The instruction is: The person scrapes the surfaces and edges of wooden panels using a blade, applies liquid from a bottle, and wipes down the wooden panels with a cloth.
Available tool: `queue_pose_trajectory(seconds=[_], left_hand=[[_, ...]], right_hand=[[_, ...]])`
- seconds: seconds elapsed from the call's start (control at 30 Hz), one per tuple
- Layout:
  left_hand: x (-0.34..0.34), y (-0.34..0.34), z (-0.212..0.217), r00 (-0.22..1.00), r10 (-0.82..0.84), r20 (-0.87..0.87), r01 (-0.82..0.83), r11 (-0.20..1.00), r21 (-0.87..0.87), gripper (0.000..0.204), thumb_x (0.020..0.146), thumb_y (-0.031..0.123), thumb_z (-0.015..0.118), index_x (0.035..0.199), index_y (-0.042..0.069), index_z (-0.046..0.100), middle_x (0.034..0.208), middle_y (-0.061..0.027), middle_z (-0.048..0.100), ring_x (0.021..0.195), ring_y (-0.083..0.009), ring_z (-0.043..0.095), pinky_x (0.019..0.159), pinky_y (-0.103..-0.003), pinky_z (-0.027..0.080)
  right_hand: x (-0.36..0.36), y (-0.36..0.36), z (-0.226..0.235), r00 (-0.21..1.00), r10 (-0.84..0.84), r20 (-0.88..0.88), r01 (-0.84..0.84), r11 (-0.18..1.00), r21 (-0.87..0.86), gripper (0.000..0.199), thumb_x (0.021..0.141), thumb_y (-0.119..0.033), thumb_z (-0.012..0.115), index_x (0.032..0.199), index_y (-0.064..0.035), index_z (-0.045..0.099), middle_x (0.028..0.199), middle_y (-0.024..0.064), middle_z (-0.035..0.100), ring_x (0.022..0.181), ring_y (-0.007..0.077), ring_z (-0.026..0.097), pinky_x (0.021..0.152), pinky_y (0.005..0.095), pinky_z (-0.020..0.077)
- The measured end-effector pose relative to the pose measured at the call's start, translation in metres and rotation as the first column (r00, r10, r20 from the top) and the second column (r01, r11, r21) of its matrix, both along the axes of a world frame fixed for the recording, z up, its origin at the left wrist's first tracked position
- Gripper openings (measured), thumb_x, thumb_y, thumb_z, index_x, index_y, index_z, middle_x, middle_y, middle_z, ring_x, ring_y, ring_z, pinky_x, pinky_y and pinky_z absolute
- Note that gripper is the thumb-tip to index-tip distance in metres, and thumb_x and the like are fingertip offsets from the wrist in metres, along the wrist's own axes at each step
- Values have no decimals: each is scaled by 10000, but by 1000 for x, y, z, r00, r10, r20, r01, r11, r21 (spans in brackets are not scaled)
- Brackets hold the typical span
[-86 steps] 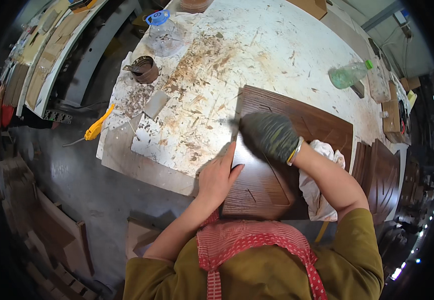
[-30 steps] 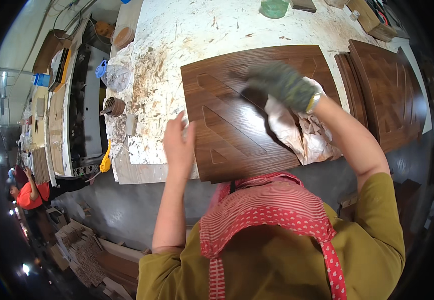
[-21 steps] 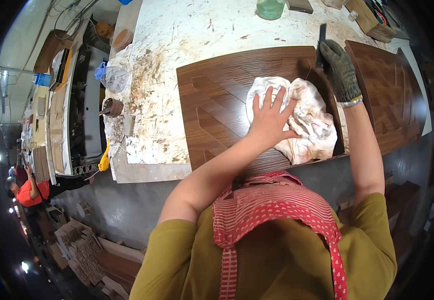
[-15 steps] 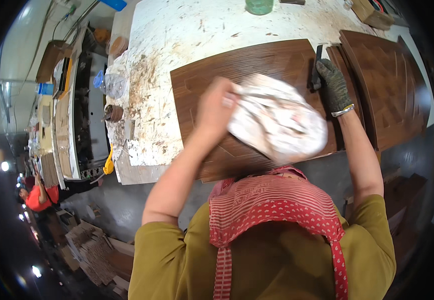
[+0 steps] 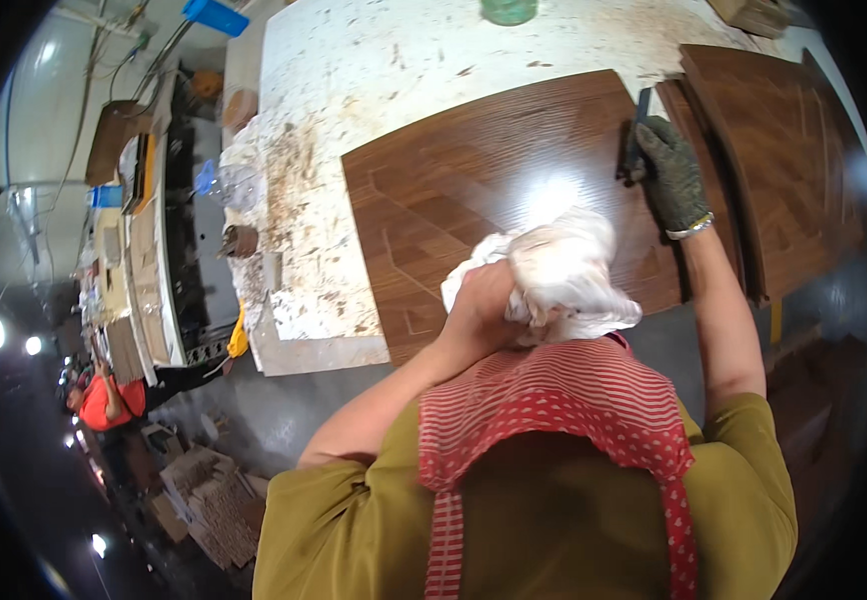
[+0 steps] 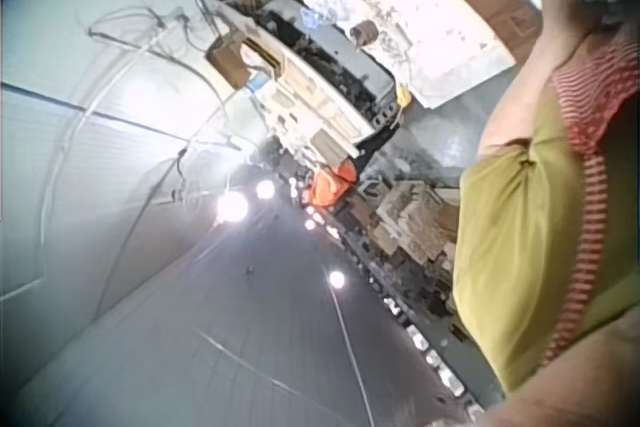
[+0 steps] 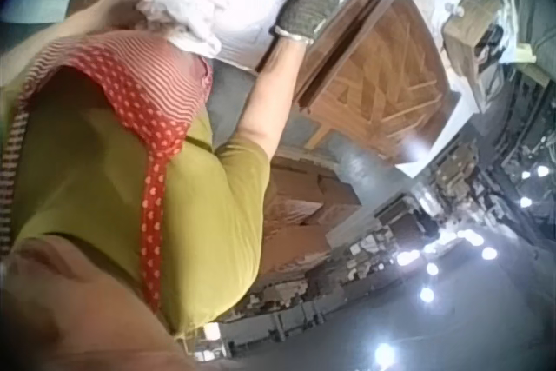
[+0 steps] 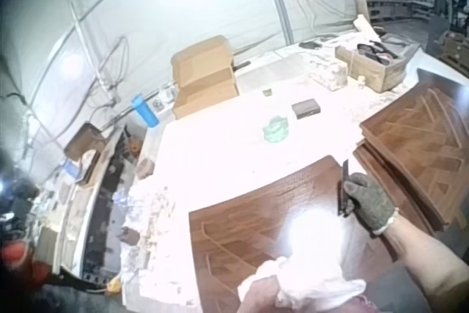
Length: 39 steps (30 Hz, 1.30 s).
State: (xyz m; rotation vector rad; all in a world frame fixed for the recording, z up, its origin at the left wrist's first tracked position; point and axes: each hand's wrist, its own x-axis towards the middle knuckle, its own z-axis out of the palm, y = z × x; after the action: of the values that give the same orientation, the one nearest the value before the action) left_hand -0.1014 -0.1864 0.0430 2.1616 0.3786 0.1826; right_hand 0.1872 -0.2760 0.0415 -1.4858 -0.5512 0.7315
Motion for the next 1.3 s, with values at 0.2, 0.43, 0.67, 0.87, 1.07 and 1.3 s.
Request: queue_pose_trajectory(seconds=[0.2, 0.43, 0.67, 0.87, 1.07, 1.3], left_hand=[[-24, 130, 21, 890, 446, -92, -385, 844, 373, 388, 736, 51, 659, 1102, -8, 544, 1088, -231, 564, 1022, -374, 542, 897, -419, 435], [-1, 2, 30, 992, -113, -47, 108, 989, -103, 454, 737, 81, 683, 1156, -3, 529, 1068, -190, 578, 1026, -342, 553, 874, -418, 437], [35, 132, -2, 879, 462, -114, -330, 764, 554, 517, 742, 112, 678, 1197, -38, 485, 1246, -254, 499, 1099, -383, 515, 931, -410, 422], [49, 41, 30, 986, -91, -141, 116, 976, 184, 616, 723, 136, 710, 1260, -43, 468, 1198, -238, 551, 1139, -373, 517, 961, -409, 421], [53, 125, -30, 875, 468, -121, -329, 760, 561, 629, 803, 117, 594, 1349, -77, 350, 1446, -258, 300, 1375, -382, 229, 1127, -467, 169], [58, 52, 21, 986, 124, -109, -119, 992, 51, 499, 641, 63, 675, 1109, -45, 538, 1148, -210, 570, 1103, -411, 521, 949, -436, 424]], right_hand=[[3, 0, -3, 978, 40, -203, -13, 991, 130, 233, 896, -219, 612, 1030, -30, 589, 720, -3, 568, 588, 60, 514, 535, 205, 434], [-3, 4, 3, 985, -9, -171, 14, 1000, 28, 202, 872, -192, 633, 986, -33, 585, 699, 5, 557, 561, 68, 509, 519, 210, 431], [-4, 5, 7, 983, 24, -180, -6, 995, 102, 212, 877, -210, 630, 982, -30, 590, 675, 7, 561, 540, 71, 511, 492, 209, 431], [5, -2, -2, 985, -29, -172, 36, 999, 34, 181, 882, -201, 620, 955, -38, 597, 657, 6, 550, 534, 72, 511, 489, 209, 438], [-2, 4, 9, 981, 12, -195, 7, 995, 100, 151, 886, -198, 615, 914, -50, 598, 664, 2, 558, 546, 67, 515, 500, 207, 439], [5, -1, -6, 982, -17, -190, 33, 996, 82, 141, 885, -205, 617, 926, -70, 603, 693, -14, 561, 586, 59, 505, 520, 202, 418]])
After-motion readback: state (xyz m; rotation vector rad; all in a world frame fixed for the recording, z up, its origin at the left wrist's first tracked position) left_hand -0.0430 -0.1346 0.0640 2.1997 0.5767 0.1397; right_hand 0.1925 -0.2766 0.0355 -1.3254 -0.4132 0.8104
